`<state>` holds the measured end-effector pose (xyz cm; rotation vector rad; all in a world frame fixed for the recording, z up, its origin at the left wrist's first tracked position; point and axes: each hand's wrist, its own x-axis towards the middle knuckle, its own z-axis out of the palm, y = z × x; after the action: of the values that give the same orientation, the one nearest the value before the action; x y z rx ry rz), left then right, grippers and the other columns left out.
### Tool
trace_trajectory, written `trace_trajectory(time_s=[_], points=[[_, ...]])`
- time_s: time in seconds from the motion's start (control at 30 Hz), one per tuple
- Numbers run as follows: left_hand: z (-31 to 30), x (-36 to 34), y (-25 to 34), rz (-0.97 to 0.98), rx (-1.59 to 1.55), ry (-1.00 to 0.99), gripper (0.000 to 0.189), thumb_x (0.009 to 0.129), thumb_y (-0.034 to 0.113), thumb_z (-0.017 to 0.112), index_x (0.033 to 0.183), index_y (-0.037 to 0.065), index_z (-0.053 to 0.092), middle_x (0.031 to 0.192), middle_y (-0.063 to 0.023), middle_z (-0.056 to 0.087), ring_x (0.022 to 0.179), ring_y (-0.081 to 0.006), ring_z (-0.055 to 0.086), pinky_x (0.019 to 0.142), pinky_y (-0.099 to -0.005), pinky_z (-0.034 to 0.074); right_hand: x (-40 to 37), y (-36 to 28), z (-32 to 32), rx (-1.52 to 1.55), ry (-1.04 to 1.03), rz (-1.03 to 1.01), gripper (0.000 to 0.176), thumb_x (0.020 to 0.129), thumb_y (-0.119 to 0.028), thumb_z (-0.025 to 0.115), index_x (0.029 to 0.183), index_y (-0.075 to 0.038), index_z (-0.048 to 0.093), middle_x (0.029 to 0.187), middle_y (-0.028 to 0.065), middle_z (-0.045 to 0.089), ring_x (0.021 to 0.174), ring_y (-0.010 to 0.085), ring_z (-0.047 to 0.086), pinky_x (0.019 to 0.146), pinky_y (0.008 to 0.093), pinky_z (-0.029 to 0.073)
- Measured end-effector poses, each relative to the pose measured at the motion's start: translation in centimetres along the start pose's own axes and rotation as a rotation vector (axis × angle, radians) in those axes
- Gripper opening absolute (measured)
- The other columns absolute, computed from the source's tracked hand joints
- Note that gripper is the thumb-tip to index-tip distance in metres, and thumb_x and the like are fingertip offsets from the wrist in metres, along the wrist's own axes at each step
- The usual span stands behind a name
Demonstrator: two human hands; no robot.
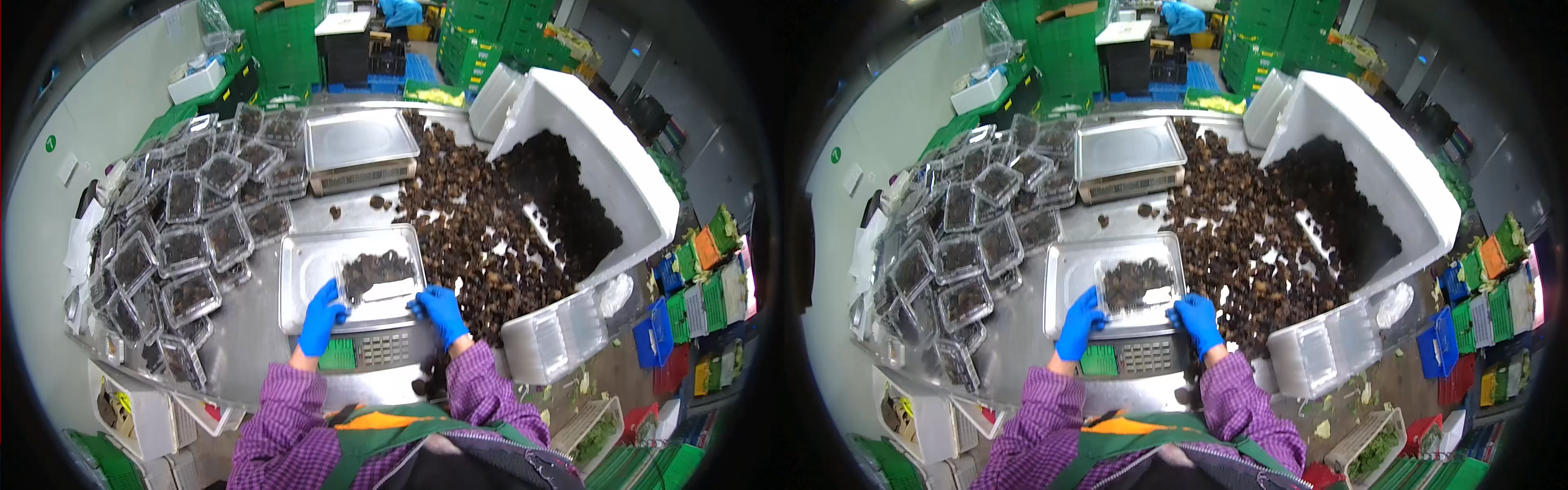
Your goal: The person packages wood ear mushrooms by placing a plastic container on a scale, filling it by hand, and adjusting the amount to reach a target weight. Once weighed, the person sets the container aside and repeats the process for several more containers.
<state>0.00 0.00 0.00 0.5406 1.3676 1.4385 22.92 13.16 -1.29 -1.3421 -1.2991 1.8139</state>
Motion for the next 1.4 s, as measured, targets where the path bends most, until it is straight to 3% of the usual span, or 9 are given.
trace_trajectory(time_s=[0.1, 0.2, 0.3, 0.47, 0.57, 0.8, 1.0, 1.27, 1.4], points=[[-0.6, 1.3, -1.0, 0.070, -0.049, 0.001, 0.069, 0.076, -0.005, 0.050, 0.143, -0.002, 0.032, 0.093, -0.0068, 0.060, 0.061, -0.0108, 0.054, 0.049, -0.0223, 0.041, -1.1, -0.1, 0.8, 0.035, -0.032, -0.031, 0.013, 0.091, -0.010, 0.053, 0.088, 0.000, 0.059, 0.077, 0.0124, 0.069, 0.057, 0.0123, 0.059, 0.052, 0.0240, 0.048], [-0.6, 0.1, 0.1, 0.011, -0.007, -0.043, 0.071, 0.079, -0.004, 0.054, 0.145, -0.002, 0.027, 0.120, -0.0135, 0.057, 0.071, -0.0124, 0.057, 0.057, -0.0237, 0.045, -3.4, 0.1, -0.7, -0.059, -0.018, -0.193, 0.017, 0.092, -0.015, 0.058, 0.096, 0.001, 0.061, 0.083, 0.0092, 0.068, 0.068, 0.0125, 0.062, 0.060, 0.0266, 0.050], [-2.9, -2.2, 0.8, 0.060, 0.076, 0.024, 0.059, 0.088, 0.016, 0.061, 0.142, 0.005, 0.040, 0.134, -0.0106, 0.051, 0.099, -0.0161, 0.062, 0.086, -0.0287, 0.048, -8.5, -2.4, -4.9, -0.412, 0.258, -0.569, 0.023, 0.090, -0.012, 0.061, 0.111, -0.004, 0.064, 0.097, 0.0096, 0.068, 0.084, 0.0162, 0.064, 0.078, 0.0299, 0.051], [-6.8, -6.7, 3.0, 0.040, 0.078, 0.235, 0.048, 0.090, 0.019, 0.060, 0.135, 0.008, 0.049, 0.124, -0.0053, 0.059, 0.105, -0.0150, 0.060, 0.091, -0.0283, 0.045, -16.3, -4.9, -14.7, -1.120, 0.702, -0.714, 0.050, 0.085, -0.004, 0.060, 0.134, -0.003, 0.047, 0.128, 0.0171, 0.055, 0.119, 0.0328, 0.051, 0.102, 0.0398, 0.038], [-7.7, -8.3, 3.5, 0.082, 0.092, 0.270, 0.046, 0.091, 0.021, 0.058, 0.135, 0.007, 0.050, 0.124, -0.0040, 0.059, 0.106, -0.0140, 0.059, 0.092, -0.0280, 0.043, -16.9, 1.0, -21.0, -1.082, 0.517, -0.293, 0.033, 0.090, -0.007, 0.056, 0.123, 0.000, 0.058, 0.117, 0.0192, 0.063, 0.109, 0.0321, 0.060, 0.093, 0.0377, 0.045], [-5.4, -7.1, 5.6, 0.172, 0.151, 0.211, 0.043, 0.092, 0.022, 0.055, 0.132, 0.007, 0.052, 0.127, -0.0040, 0.058, 0.111, -0.0132, 0.057, 0.095, -0.0285, 0.041, -16.1, 2.0, -21.1, -1.168, 0.626, -0.391, 0.031, 0.089, -0.003, 0.054, 0.119, -0.003, 0.061, 0.105, 0.0167, 0.067, 0.094, 0.0276, 0.066, 0.085, 0.0354, 0.049], [-3.5, -3.1, 5.6, 0.181, 0.201, 0.127, 0.047, 0.090, 0.025, 0.058, 0.132, 0.006, 0.052, 0.128, -0.0054, 0.058, 0.113, -0.0162, 0.056, 0.096, -0.0312, 0.041, -18.1, -1.4, -23.1, -0.821, 0.618, -0.195, 0.040, 0.082, 0.005, 0.058, 0.121, -0.006, 0.060, 0.089, 0.0040, 0.064, 0.076, 0.0090, 0.056, 0.072, 0.0232, 0.046], [-1.5, 8.0, 0.0, 0.277, 0.603, 0.205, 0.094, 0.067, 0.049, 0.080, 0.131, -0.010, 0.046, 0.126, -0.0271, 0.055, 0.117, -0.0311, 0.055, 0.096, -0.0362, 0.045, -21.5, -11.4, -15.2, -0.685, 0.766, -0.685, 0.026, 0.086, 0.003, 0.062, 0.111, 0.003, 0.061, 0.111, 0.0109, 0.065, 0.095, 0.0150, 0.060, 0.086, 0.0269, 0.048], [-0.6, 9.0, 0.0, 0.179, 0.340, 0.017, 0.061, 0.068, 0.033, 0.084, 0.106, -0.008, 0.061, 0.106, -0.0166, 0.066, 0.092, -0.0202, 0.063, 0.083, -0.0306, 0.051, -17.3, -11.0, -8.0, -0.786, 0.566, -0.964, 0.024, 0.083, 0.007, 0.063, 0.106, 0.000, 0.063, 0.108, 0.0095, 0.066, 0.093, 0.0167, 0.062, 0.085, 0.0289, 0.049]])
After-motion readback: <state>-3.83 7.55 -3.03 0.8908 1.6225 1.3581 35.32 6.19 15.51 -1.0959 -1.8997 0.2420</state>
